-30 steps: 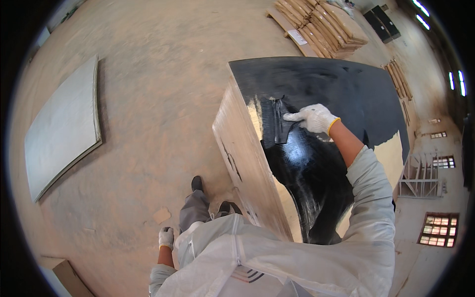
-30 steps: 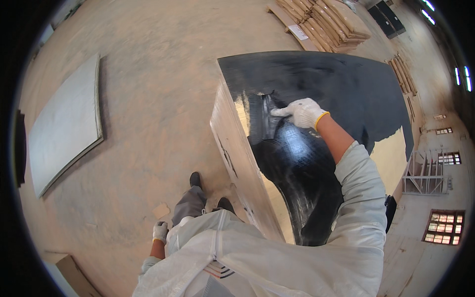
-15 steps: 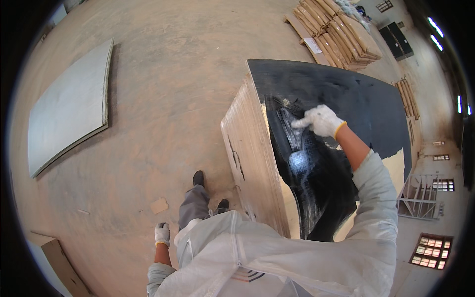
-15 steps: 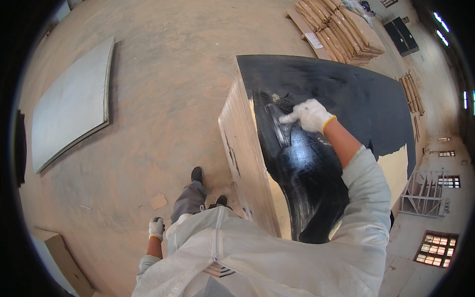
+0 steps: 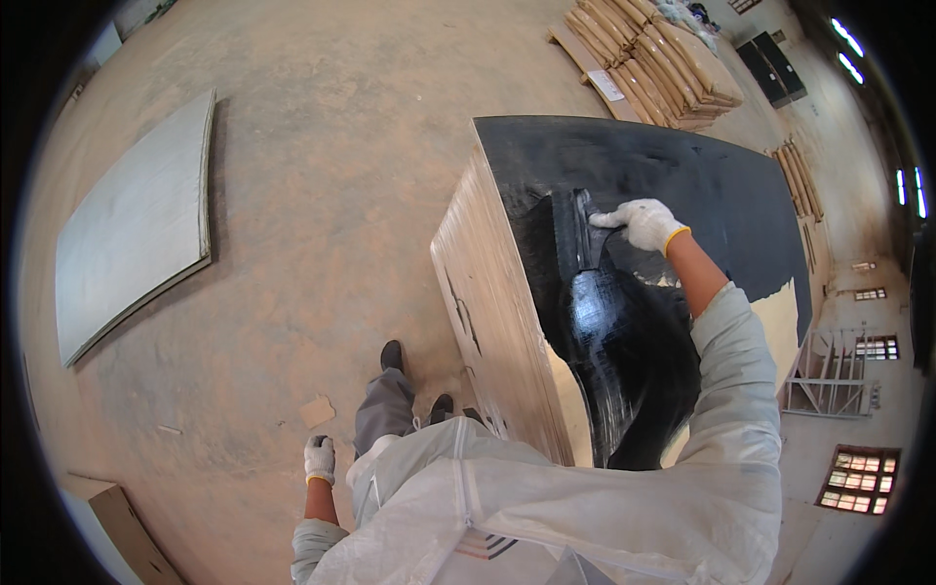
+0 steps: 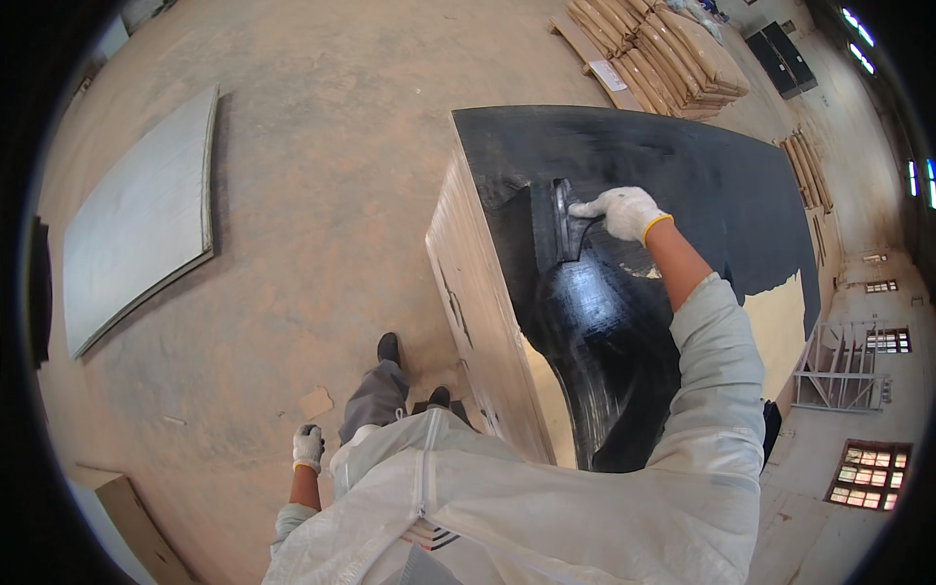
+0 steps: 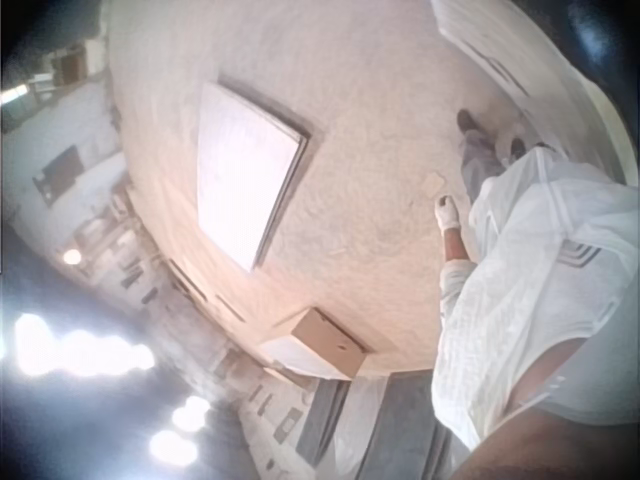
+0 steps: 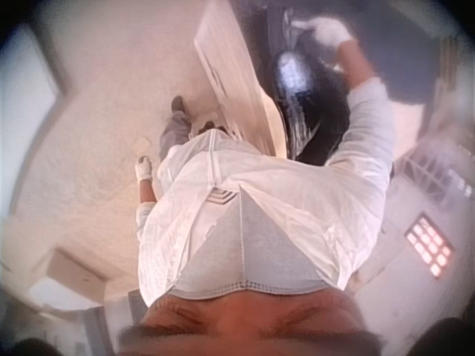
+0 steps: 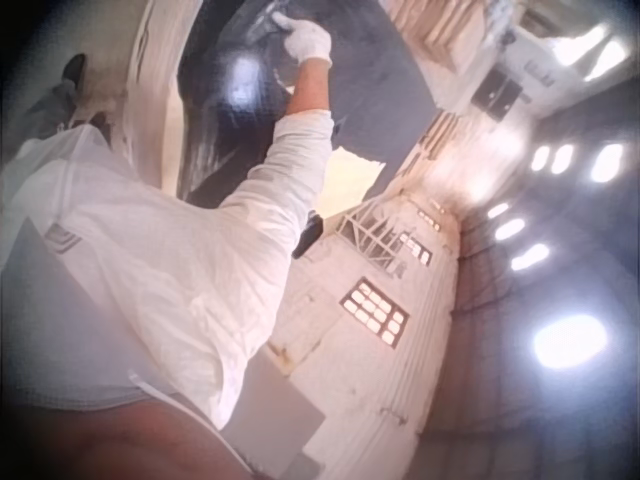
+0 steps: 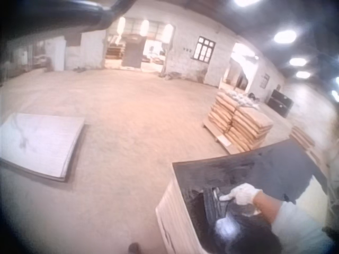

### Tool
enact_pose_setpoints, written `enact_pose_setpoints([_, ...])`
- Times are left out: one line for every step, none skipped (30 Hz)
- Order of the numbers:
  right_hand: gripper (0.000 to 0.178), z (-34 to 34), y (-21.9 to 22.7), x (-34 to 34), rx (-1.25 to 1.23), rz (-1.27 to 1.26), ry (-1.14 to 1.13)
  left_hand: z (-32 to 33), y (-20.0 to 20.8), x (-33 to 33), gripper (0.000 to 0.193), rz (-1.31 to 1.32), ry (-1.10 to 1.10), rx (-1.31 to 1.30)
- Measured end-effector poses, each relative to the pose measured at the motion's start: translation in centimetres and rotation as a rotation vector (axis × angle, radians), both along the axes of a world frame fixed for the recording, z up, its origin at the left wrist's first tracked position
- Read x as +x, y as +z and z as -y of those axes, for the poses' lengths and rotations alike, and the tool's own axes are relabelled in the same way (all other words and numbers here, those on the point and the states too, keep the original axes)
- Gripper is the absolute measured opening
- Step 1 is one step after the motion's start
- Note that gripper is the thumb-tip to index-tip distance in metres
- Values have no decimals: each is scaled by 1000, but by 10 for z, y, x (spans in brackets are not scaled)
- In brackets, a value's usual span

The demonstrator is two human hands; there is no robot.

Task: The person applies black paint to a large wooden board using a brush. They repeatedly dip the brush into a paint container and spread the paint across the surface, covering the board progressively.

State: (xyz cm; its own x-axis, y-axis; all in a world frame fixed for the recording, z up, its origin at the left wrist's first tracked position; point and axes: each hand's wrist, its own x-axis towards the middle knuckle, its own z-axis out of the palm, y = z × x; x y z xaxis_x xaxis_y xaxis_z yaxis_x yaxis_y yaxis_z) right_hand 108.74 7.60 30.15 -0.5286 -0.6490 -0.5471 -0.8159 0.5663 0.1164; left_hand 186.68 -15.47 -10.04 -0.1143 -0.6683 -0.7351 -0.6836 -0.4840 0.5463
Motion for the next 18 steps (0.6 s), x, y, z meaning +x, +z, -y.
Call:
enact_pose_setpoints([60, 2, -1, -5, 19, -7, -16, 0, -4, 7, 20, 14, -14, -7])
enact_pose_setpoints([61, 6, -2, -7, 39, -13, -29, 0, -6, 12, 20, 28, -26, -14])
enact_pose_setpoints([60, 6, 2, -4, 59, -29, 5, 1, -1, 6, 19, 30, -17, 11])
enact_pose_setpoints([59, 4, 6, 0, 79, -46, 39, 1, 7, 2, 18, 32, -8, 37])
enact_pose_setpoints([58, 1, 11, 3, 100, -63, 69, 3, 14, -5, 17, 33, -4, 62])
enact_pose_setpoints([58, 0, 9, 2, 57, -50, 86, 3, 8, 6, 18, 45, -31, 34])
enact_pose_setpoints([57, 1, 7, -1, 14, -38, 102, 4, 2, 16, 19, 56, -60, 7])
enact_pose_setpoints([57, 2, 3, -7, -29, -28, 118, 5, -7, 25, 21, 66, -89, -19])
enact_pose_setpoints([56, 4, -3, -11, -91, -9, 89, 6, -12, 32, 21, 87, -114, -36])
enact_pose_setpoints([58, 15, -6, -11, -100, 127, -109, 9, -14, 40, 22, 112, -146, -53])
enact_pose_setpoints([56, 17, -11, -15, -69, 70, 4, 10, -16, 42, 22, 127, -181, -68])
enact_pose_setpoints([54, 16, -15, -15, -28, 8, 117, 10, -11, 35, 23, 140, -185, -45])
enact_pose_setpoints([59, 17, -11, -5, 48, -15, 140, 11, 2, 19, 25, 150, -184, -17])
enact_pose_setpoints([61, 14, -5, 6, 63, -21, 227, 14, 14, 8, 26, 168, -181, 6])
enact_pose_setpoints([63, 6, 0, 22, 75, -24, 316, 15, 22, 0, 26, 126, -149, 15])
enact_pose_setpoints([65, 0, 3, 41, 83, -24, 408, 14, 28, -7, 26, 104, -138, 8])
enact_pose_setpoints([68, -10, 5, 61, 134, 2, 413, 15, 33, -13, 26, 82, -133, 2])
enact_pose_setpoints([64, -26, 1, 76, 73, -15, 493, 12, 33, -14, 26, 61, -124, -5])
